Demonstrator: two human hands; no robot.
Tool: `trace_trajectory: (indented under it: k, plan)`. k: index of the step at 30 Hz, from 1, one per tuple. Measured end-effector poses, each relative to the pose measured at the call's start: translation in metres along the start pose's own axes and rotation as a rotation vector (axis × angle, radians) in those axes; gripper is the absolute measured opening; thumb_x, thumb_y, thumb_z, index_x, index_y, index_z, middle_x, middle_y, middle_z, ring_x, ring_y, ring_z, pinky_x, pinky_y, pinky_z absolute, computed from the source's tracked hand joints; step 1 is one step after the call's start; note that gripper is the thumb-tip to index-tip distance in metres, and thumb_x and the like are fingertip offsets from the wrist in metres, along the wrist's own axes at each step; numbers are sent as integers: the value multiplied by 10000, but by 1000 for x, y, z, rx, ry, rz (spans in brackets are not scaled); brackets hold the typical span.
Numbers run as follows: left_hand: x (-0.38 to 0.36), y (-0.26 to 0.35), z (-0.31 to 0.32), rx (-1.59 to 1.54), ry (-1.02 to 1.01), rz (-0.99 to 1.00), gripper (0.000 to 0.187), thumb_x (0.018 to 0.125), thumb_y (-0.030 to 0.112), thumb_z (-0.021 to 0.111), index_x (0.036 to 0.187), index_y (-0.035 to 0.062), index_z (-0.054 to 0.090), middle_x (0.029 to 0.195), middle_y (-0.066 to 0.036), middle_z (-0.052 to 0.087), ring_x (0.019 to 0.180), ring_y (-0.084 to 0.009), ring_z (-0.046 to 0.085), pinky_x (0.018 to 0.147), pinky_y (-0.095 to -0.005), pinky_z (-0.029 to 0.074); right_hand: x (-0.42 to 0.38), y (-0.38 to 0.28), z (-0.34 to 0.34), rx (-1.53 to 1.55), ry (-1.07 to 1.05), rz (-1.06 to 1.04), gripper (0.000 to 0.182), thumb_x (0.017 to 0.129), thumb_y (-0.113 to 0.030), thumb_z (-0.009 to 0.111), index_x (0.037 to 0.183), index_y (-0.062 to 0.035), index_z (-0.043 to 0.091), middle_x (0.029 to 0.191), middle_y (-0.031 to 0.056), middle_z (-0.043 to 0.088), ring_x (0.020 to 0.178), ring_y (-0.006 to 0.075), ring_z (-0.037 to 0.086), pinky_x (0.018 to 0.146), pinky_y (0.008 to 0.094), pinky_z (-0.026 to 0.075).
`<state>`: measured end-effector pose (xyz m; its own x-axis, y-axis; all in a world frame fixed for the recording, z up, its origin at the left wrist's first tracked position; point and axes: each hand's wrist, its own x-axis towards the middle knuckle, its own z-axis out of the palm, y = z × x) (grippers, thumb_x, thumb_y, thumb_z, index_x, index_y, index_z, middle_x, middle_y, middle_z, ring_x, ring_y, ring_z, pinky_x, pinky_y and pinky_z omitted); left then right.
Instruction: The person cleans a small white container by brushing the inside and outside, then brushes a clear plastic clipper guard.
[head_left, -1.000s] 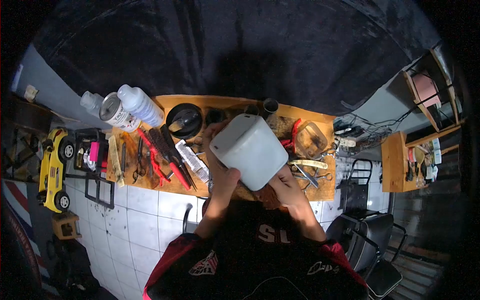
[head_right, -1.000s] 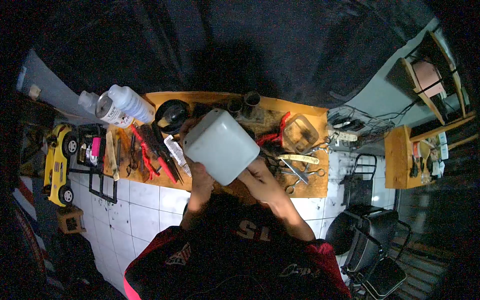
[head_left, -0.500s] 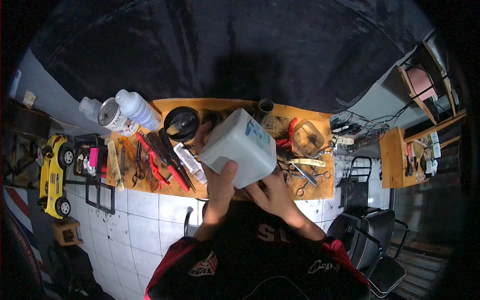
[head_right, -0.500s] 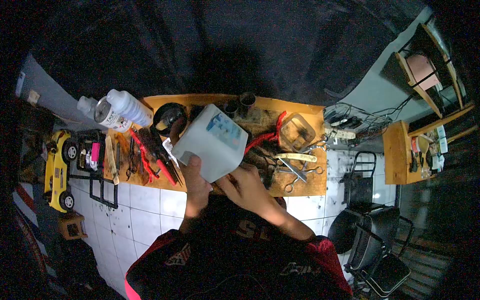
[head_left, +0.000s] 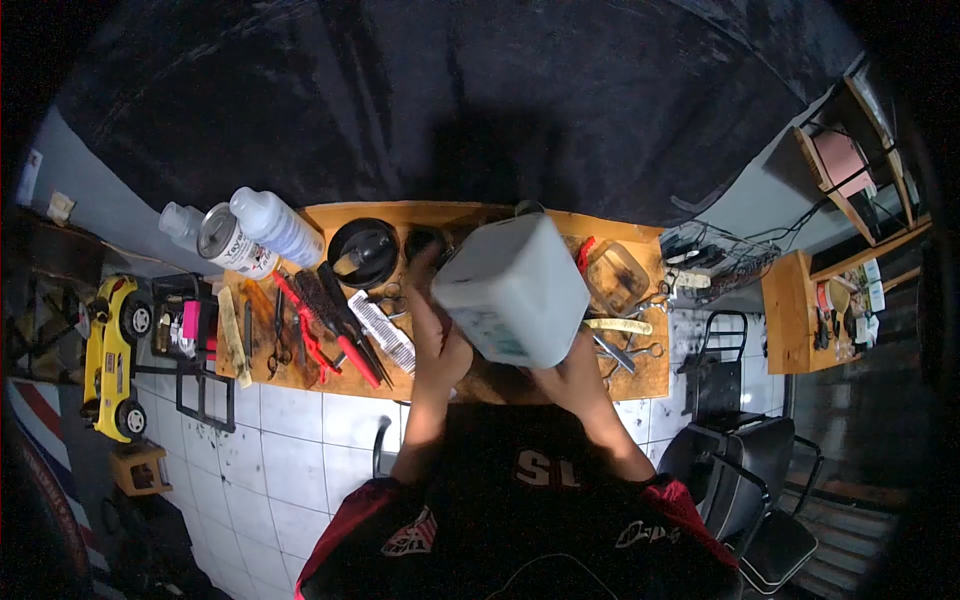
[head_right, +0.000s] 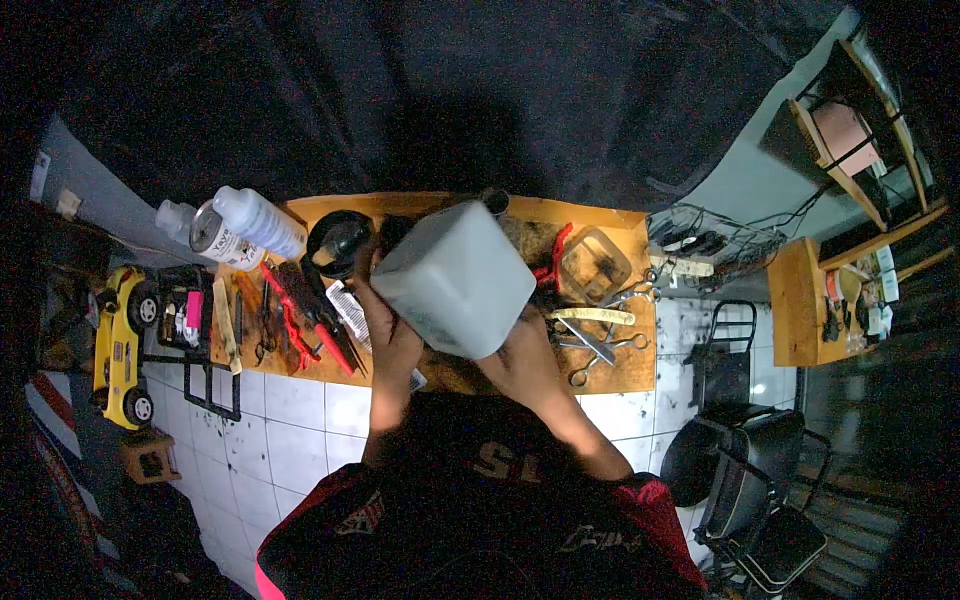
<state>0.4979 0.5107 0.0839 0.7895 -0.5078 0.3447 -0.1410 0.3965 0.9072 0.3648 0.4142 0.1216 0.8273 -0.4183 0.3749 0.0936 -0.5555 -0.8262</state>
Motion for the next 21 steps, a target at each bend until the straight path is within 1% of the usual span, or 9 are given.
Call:
trace_trajectory:
  k: [2,4,6,8,10,11,15,18,21]
  plan:
    - [-5,-3,-5,-165,-33,-174,570,920,71,521,1413,4,243,1384,-153,368,1282,-252,392,1073,-383,313,1,-2,-1,-149,15,-57,324,706,-58,694,1021,-8,639,1012,210,641,970,417,593,866,449,471]
    - [2,12,-4,-119,-174,10,599,914,150,556,1405,5,245,1369,-146,384,1263,-253,410,1049,-363,343,0,-4,4,-230,33,-91,321,700,-67,702,1009,-6,639,995,217,638,969,414,594,861,466,466]
    - [4,40,8,-1069,-191,-251,656,889,233,613,1394,5,261,1360,-136,390,1243,-254,426,1031,-362,362,-3,6,13,-264,-1,17,314,703,-83,708,999,-4,636,954,218,634,942,416,597,842,467,473]
    - [-8,16,13,-488,44,-198,774,828,355,668,1388,14,255,1335,-137,389,1216,-251,438,1009,-367,376,-4,9,21,-251,3,30,312,704,-95,712,991,-4,634,913,216,629,906,420,599,821,457,483]
    - [-10,15,15,-168,123,-151,898,757,459,715,1385,24,243,1308,-138,386,1193,-246,444,993,-372,384,0,6,26,-193,40,-62,312,701,-104,715,986,-7,632,870,210,623,861,426,601,799,436,495]
    - [-11,19,14,-141,92,-141,961,716,503,735,1385,30,233,1293,-139,384,1182,-243,445,987,-375,384,1,3,24,-179,12,-44,262,771,-102,676,1006,-1,623,900,195,645,878,368,630,799,390,498]
    - [-11,12,6,-109,102,-233,1046,655,558,760,1384,51,208,1244,-136,380,1164,-221,433,969,-360,382,3,0,13,481,-142,379,170,916,-51,527,1039,24,617,1012,164,672,994,202,625,827,342,474]
    - [-12,-9,-4,-208,97,-200,1053,658,550,754,1403,56,196,1256,-130,383,1181,-223,424,983,-363,378,6,1,14,517,-107,284,171,913,-33,521,1038,22,624,982,151,681,933,214,647,812,327,481]
    - [-8,9,5,-320,122,-254,1060,666,556,741,1421,59,186,1275,-125,379,1204,-222,411,1000,-370,372,9,-14,13,246,-114,425,169,889,-68,568,1020,23,626,985,186,668,958,268,641,819,348,477]
